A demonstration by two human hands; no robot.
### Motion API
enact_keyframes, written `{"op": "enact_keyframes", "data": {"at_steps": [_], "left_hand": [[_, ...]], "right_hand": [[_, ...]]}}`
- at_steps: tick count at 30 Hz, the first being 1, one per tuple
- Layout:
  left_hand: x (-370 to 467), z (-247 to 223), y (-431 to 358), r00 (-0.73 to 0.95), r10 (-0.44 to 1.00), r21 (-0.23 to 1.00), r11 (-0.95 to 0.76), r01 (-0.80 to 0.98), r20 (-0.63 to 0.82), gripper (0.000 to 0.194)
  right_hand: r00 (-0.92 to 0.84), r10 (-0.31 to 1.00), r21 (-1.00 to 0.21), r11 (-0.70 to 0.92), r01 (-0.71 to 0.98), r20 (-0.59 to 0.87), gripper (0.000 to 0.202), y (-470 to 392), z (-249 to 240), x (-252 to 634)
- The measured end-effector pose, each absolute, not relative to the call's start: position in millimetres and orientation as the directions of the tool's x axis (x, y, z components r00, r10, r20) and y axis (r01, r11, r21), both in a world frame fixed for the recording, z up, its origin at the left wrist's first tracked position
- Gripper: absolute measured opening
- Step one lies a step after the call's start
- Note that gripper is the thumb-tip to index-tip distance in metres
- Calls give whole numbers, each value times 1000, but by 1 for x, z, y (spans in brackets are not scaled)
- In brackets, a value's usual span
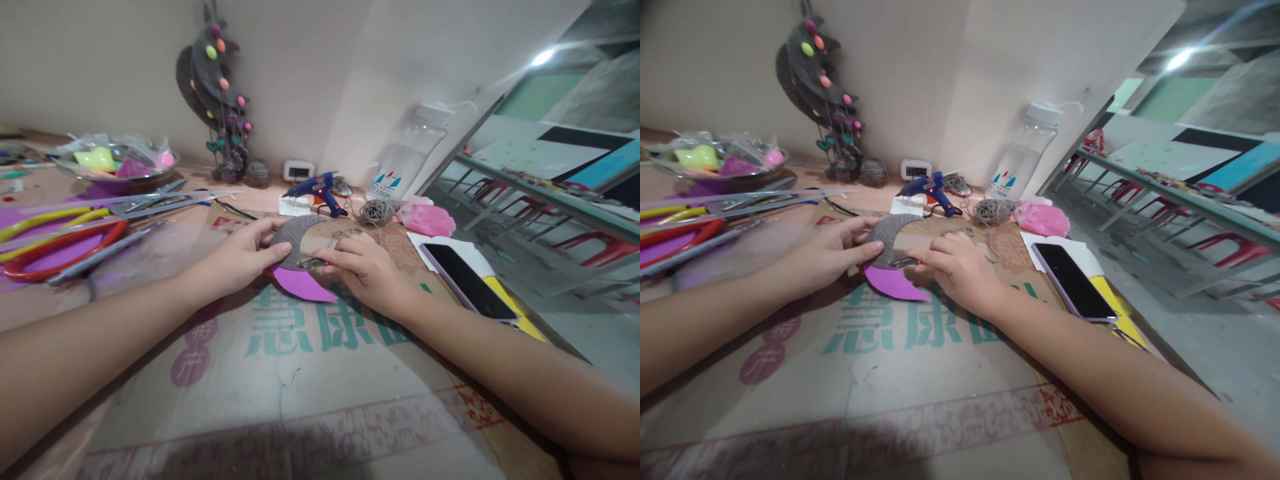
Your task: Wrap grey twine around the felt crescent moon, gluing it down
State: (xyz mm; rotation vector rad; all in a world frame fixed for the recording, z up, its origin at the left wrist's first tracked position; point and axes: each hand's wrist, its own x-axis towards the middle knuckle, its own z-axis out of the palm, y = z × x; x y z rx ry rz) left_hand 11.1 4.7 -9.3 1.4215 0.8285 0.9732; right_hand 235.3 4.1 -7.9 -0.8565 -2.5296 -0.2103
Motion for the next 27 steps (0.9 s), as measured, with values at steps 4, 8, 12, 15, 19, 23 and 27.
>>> {"op": "enact_keyframes", "data": {"at_steps": [4,8,12,15,19,23,27], "left_hand": [[12,-6,4,388,917,996,-82,-47,94,38],[12,-7,4,392,914,995,-88,-51,102,40],[12,-8,5,392,914,995,-92,-49,104,39],[12,-7,4,386,916,994,-101,-37,107,39],[11,-9,5,389,914,993,-110,-34,115,39],[10,-12,6,410,903,992,-120,-50,130,39],[10,-14,8,417,897,989,-131,-61,145,40]], "right_hand": [[-669,583,-40,767,640,461,32,4,-8,238],[-691,564,-31,784,620,451,33,4,-8,238],[-700,558,-23,789,614,445,33,3,-7,236],[-706,556,-7,788,616,439,32,2,-6,234],[-713,535,8,797,604,453,30,3,-7,233],[-711,506,15,810,586,488,27,4,-9,233],[-699,500,-1,813,582,511,27,4,-8,236]]}}
